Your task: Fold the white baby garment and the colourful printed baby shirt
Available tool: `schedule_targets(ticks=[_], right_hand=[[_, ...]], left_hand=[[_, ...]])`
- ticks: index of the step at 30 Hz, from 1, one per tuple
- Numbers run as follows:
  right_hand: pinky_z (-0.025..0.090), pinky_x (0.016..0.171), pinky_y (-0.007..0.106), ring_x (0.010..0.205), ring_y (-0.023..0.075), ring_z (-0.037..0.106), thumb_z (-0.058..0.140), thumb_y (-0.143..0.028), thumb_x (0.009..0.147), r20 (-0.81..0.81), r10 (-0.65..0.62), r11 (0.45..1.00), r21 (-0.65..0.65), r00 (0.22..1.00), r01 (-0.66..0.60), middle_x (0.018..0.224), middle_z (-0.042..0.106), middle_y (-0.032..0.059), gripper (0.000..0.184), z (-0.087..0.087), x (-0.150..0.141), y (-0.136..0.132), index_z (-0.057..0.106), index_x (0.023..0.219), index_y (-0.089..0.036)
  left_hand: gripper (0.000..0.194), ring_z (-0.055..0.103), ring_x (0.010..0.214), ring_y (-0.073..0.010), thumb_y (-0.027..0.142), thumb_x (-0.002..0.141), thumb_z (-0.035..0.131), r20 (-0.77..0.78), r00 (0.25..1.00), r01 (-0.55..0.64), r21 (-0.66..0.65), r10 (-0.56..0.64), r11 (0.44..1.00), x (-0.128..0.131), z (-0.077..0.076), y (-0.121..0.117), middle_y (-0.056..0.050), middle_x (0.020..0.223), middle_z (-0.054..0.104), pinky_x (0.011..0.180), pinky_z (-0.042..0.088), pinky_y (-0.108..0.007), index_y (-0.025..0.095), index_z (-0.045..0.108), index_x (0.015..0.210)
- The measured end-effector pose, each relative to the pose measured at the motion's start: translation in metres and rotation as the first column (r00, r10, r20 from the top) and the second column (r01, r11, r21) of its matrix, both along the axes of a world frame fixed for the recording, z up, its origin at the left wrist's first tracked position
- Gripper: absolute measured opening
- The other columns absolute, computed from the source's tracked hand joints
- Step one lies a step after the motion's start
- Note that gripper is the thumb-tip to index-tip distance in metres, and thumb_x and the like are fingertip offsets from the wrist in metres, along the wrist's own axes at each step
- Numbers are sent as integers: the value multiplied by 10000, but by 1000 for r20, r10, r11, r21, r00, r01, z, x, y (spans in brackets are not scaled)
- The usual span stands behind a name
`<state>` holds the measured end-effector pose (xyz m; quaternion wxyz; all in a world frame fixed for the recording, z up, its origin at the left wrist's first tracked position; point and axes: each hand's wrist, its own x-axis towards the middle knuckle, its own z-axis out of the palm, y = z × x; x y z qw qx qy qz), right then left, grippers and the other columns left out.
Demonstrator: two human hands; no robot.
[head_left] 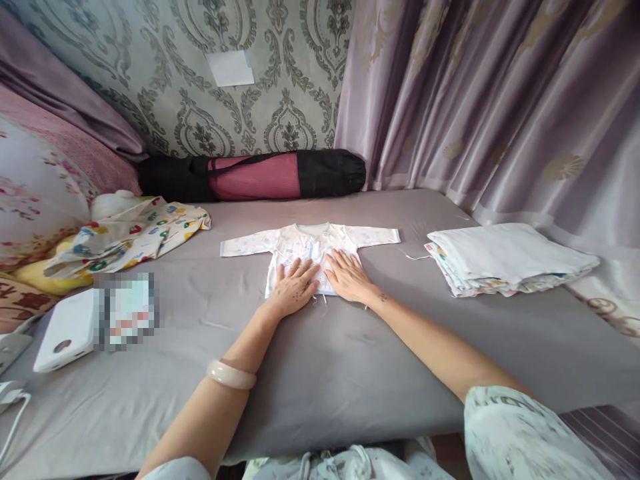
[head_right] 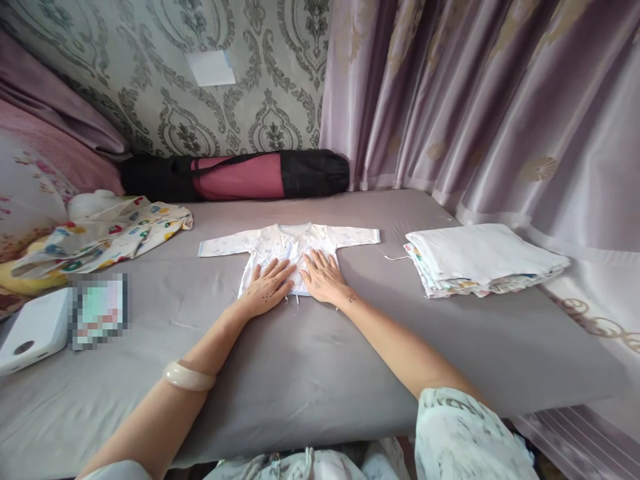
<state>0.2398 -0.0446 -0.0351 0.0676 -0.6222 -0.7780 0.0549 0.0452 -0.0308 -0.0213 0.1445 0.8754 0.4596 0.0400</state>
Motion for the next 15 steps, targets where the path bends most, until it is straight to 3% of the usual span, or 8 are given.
schedule_targets(ticks=[8,12,15], right_hand=[[72,1194,461,1477,240,89,164,-459,1012,-53,105,992,-62,993,-108,1601,167,111,612,9,6,-49,286,1520,-140],[75,1201,442,1478,219,58,211,-479,1009,-131,162,968,-170,978,-184,1607,136,77,604,26,15,-77,272,1527,-176],[156,1192,413,1466,223,156,319,-479,988,-250,219,918,-275,943,-286,1588,226,32,540,45,30,-86,421,1463,-244]], left_hand=[[512,123,1476,-311,438,991,275,-12,1000,17,12,-17,1000,0,0,0,-38,1589,245,1139,67,-629,308,329,1483],[514,119,1475,-319,451,992,263,-20,999,27,21,-26,999,-2,-6,0,-38,1592,241,1135,68,-630,319,314,1486],[516,156,1463,-342,455,990,272,-29,998,52,23,-51,998,-2,-2,2,-58,1581,272,1123,80,-644,304,329,1481]])
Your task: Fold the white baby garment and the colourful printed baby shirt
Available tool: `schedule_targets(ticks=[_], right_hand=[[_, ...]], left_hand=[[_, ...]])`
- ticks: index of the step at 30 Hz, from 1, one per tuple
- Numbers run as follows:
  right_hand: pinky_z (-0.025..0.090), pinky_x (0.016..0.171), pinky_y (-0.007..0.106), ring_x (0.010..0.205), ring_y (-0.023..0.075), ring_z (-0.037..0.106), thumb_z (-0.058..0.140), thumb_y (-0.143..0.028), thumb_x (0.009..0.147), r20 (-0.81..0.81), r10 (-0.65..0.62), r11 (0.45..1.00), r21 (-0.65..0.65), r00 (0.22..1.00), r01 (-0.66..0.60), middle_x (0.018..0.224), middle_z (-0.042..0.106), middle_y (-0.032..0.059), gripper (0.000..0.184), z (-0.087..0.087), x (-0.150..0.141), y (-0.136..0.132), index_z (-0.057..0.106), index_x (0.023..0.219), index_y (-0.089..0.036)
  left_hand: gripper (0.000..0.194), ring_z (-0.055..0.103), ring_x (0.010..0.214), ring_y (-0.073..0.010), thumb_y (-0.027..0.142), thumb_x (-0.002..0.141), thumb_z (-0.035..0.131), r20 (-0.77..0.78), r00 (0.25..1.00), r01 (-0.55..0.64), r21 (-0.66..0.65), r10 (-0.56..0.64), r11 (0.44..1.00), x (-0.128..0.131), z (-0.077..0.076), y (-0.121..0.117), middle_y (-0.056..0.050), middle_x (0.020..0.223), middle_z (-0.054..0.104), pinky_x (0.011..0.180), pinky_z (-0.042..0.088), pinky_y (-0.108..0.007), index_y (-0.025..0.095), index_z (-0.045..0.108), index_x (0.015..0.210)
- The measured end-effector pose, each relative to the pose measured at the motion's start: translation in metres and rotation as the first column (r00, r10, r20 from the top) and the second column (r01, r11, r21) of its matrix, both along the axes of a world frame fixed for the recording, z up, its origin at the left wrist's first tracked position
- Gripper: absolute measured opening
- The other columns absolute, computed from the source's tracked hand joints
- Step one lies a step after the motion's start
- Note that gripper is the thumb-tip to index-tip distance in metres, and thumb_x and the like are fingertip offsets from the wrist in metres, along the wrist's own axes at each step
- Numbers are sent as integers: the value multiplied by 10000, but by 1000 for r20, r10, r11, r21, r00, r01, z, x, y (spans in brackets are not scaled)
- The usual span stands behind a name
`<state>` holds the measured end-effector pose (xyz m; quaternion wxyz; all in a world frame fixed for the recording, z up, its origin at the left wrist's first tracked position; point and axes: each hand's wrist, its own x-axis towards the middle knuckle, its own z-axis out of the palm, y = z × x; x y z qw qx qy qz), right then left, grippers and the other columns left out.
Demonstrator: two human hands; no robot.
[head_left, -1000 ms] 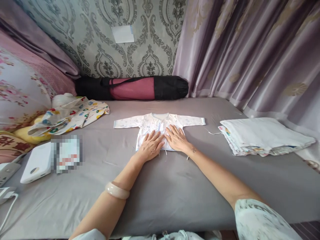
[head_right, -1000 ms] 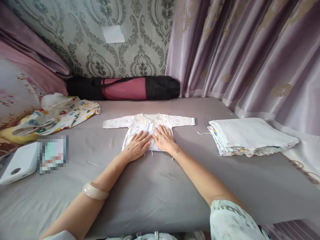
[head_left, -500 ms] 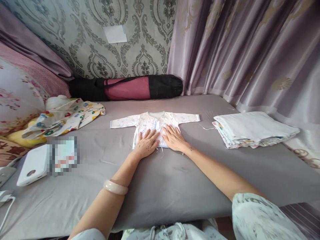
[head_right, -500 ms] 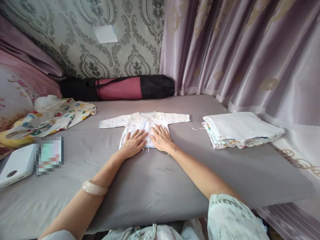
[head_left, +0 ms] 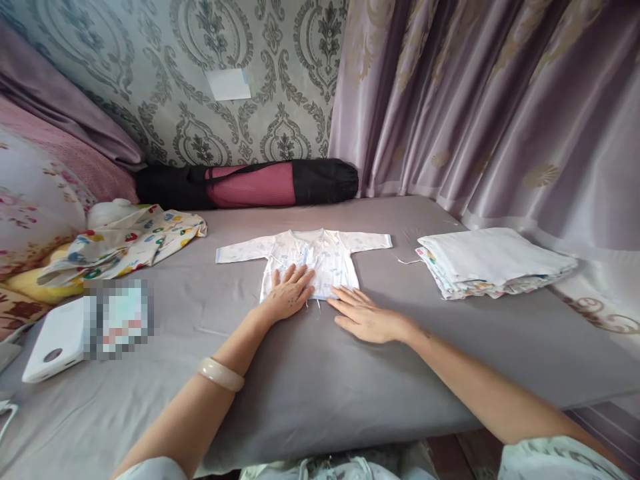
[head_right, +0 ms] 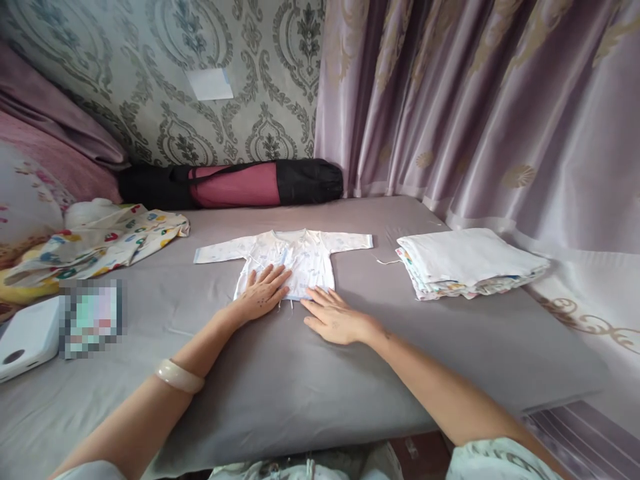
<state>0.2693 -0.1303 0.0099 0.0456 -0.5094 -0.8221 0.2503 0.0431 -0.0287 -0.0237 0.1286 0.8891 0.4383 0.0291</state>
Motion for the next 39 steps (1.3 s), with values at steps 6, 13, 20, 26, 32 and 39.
schedule_targets(ticks=[6,13,20,26,32,39], right_hand=[[456,954,313,1080,205,626,416,-437,946,-363,-224,975,-73,904,212,1167,696,51,430,28,55,60,690,1171,-194],[442,858,326,1064,264,608,497,-161,849,-38,-924,365,222,382,904,1126,684,138,321,4,114,148,716,1084,-167],[376,983,462,1217,335,499,488,-244,880,-3,-985,168,231,173,958,1275,571,219,370,-18,110,168,658,1178,-106],[370,981,466,1187,327,542,501,-182,827,-33,-996,75,113,80,991,1195,628,226,390,-22,114,175,642,1183,-108],[376,971,484,1160,342,561,542,-205,782,-38,-994,99,72,102,992,1148,652,216,333,-23,121,178,696,1070,-145],[462,677,286,768,226,640,601,-323,738,-243,-953,192,-19,182,981,651,649,36,163,-17,140,183,695,693,-196]], left_hand=[[392,486,1177,-326,423,975,354,-38,999,35,140,-30,990,18,27,13,-115,1203,622,1033,272,-560,247,659,1147],[297,497,1114,-280,354,965,423,13,994,105,173,-109,979,47,27,31,-92,1196,619,931,339,-439,235,641,1129],[288,506,1200,-274,296,947,454,15,988,150,89,-152,985,62,22,46,-93,1299,585,975,353,-445,224,576,1197],[255,509,1227,-276,270,940,453,22,988,150,77,-153,986,78,20,66,-108,1300,584,999,368,-464,191,584,1144],[277,502,1235,-270,277,932,462,71,982,169,80,-175,982,95,12,94,-124,1307,570,1026,382,-433,171,573,1163],[449,476,1185,-324,495,916,453,32,995,89,68,-91,994,117,4,123,-128,1285,523,976,404,-462,209,531,1253]])
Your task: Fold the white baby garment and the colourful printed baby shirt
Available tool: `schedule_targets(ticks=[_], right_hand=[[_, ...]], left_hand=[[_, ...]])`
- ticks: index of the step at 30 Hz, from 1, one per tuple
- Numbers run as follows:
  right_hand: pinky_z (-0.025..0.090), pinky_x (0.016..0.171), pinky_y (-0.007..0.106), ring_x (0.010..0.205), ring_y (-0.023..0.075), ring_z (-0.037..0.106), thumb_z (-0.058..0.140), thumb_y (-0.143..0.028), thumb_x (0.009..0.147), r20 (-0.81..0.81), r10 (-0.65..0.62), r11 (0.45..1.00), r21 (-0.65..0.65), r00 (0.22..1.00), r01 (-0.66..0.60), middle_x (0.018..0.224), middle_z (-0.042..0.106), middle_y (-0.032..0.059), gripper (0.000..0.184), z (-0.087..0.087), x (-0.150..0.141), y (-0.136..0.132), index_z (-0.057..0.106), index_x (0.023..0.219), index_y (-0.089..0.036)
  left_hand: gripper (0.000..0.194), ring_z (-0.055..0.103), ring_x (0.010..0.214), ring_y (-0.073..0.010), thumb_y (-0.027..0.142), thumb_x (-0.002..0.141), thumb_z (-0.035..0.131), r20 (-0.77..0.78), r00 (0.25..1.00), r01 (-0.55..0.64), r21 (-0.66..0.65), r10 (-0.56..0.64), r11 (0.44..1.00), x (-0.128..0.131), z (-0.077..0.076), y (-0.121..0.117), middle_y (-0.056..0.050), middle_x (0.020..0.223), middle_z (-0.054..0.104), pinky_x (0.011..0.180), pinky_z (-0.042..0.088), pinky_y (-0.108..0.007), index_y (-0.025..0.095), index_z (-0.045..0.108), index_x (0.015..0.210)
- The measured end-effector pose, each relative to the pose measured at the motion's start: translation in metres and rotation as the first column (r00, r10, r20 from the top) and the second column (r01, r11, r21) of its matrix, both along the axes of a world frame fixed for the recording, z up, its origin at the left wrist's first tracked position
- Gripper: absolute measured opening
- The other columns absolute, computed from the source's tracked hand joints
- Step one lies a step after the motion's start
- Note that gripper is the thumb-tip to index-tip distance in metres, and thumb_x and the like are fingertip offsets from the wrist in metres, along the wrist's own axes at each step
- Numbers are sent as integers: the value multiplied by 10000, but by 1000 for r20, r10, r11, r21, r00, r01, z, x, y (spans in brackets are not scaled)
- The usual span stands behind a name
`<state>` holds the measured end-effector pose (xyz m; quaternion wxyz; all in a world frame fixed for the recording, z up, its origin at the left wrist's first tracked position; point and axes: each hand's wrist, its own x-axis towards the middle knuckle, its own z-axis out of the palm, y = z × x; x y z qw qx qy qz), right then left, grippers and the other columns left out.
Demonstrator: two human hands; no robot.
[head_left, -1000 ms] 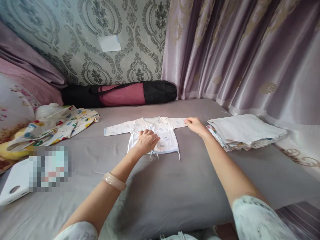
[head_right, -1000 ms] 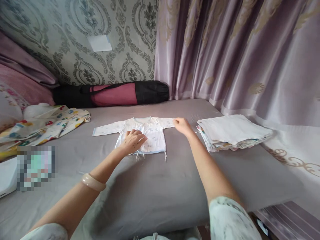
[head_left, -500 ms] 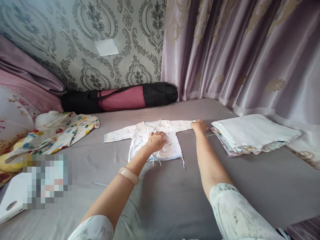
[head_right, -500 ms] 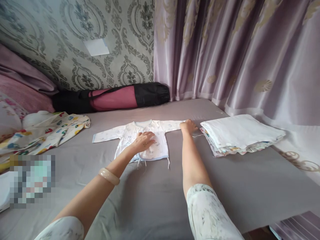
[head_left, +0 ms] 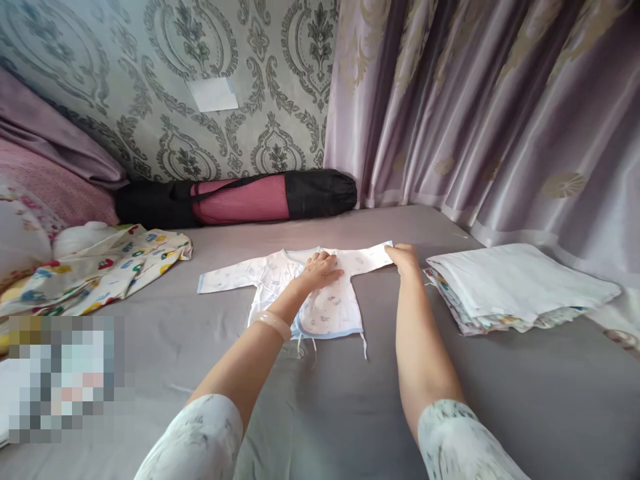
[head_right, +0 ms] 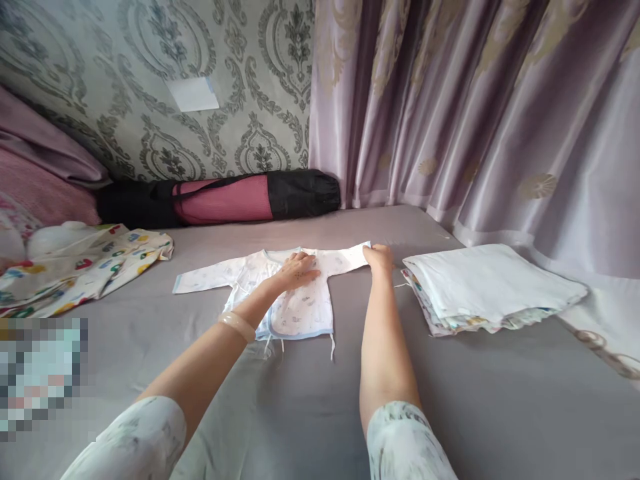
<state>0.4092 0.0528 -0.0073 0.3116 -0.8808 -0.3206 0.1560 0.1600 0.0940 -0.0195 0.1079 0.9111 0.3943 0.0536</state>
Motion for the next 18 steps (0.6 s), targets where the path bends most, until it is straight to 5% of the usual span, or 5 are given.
schedule_targets(ticks=[5,11,18], right_hand=[[364,501,211,549,125,507,643,-305,715,-226,29,940,337,974,50,492,501,-52,186,7,5,-4,599,577,-190],[303,450,200,467,84,419,691,-314,709,-372,43,924,367,927,104,478,494,-70,181,32,-6,-7,615,626,-172],[305,475,204,472,76,433,709,-286,698,-540,200,865,490,818,111,520,559,-47,166,55,-39,-1,613,630,-169]], left_hand=[[626,452,1164,-331,688,843,454,-11,998,-56,-36,56,998,9,-4,12,-125,1235,495,991,368,-463,263,505,1299],[836,421,1207,-350,765,762,494,-36,997,-73,-85,70,994,13,-10,24,-144,1304,446,1034,319,-458,267,386,1424],[1013,378,1273,-413,847,645,518,-74,997,-35,-138,26,990,17,1,29,-188,1332,436,1038,310,-503,242,367,1443]])
